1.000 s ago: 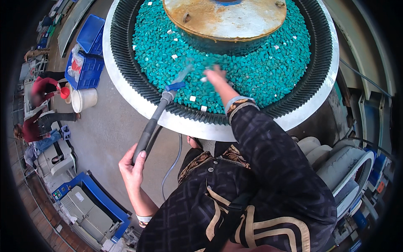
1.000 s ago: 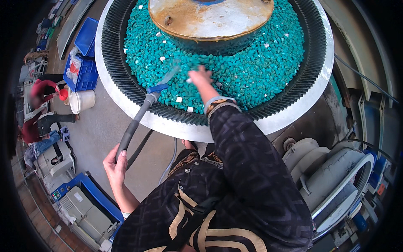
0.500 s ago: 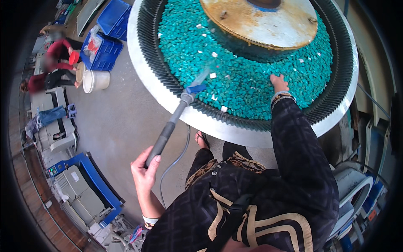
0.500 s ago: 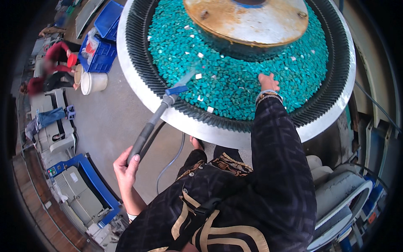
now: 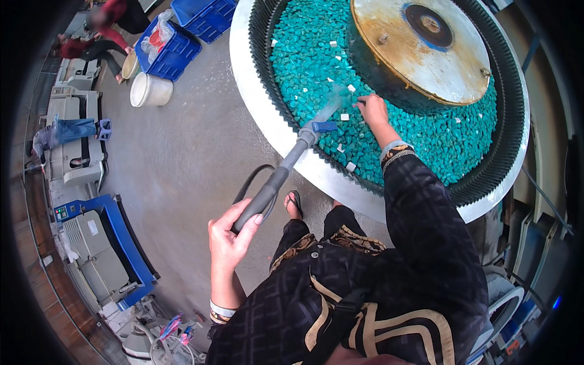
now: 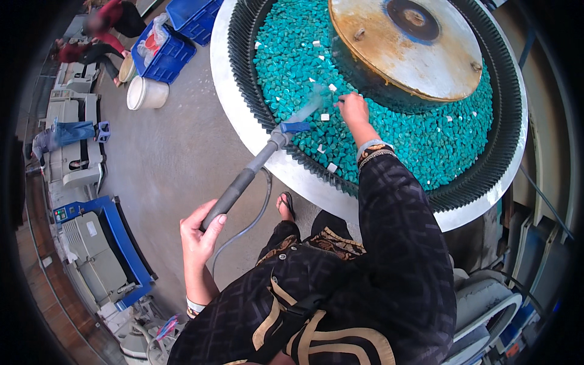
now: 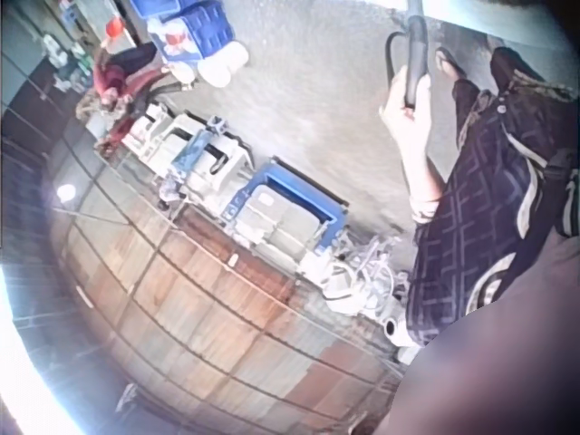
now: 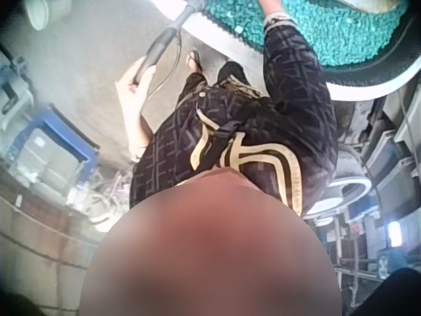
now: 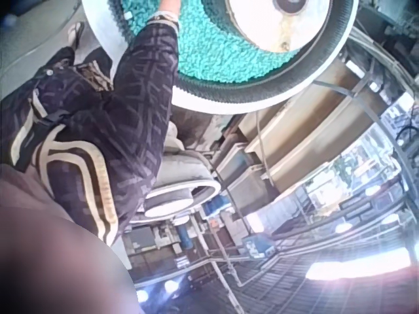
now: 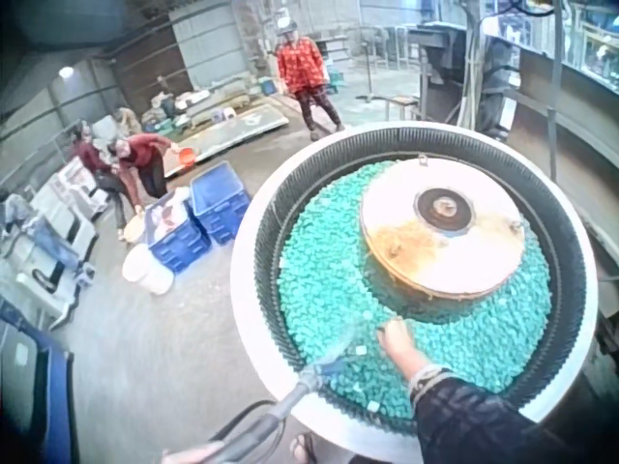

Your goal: The person uses a handheld blower to clean green plastic pellets on a rotating drum, removing debris by hand. The person then fills a white bucket with water using the same blower nozzle.

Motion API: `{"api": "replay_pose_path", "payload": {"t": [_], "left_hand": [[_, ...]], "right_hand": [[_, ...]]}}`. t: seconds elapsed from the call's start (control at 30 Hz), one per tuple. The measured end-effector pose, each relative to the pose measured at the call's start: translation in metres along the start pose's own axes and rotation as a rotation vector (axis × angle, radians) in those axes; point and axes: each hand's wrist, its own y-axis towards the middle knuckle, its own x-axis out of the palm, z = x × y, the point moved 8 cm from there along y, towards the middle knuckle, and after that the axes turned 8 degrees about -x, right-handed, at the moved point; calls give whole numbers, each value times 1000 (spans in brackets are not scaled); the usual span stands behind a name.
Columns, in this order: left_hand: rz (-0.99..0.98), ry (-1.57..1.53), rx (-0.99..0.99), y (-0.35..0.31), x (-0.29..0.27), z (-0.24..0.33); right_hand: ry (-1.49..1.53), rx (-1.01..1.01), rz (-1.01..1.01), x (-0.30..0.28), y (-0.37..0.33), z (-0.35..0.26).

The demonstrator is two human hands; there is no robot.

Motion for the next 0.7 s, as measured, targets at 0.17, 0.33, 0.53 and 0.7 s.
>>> {"api": "replay_pose_path", "payload": {"t": [0.17, 0.33, 0.53, 0.7], "left_hand": [[-14, 3, -46, 1, -1, -1], [-2, -8, -18, 2, -2, 2], [29, -4, 28, 3, -4, -2], [42, -6, 65, 3, -4, 3]], "right_hand": [[-62, 184, -144, 10, 6, -15], [-145, 254, -242, 26, 6, -22], [-81, 89, -267, 17, -4, -11], [-103, -128, -138, 16, -9, -8]]}}
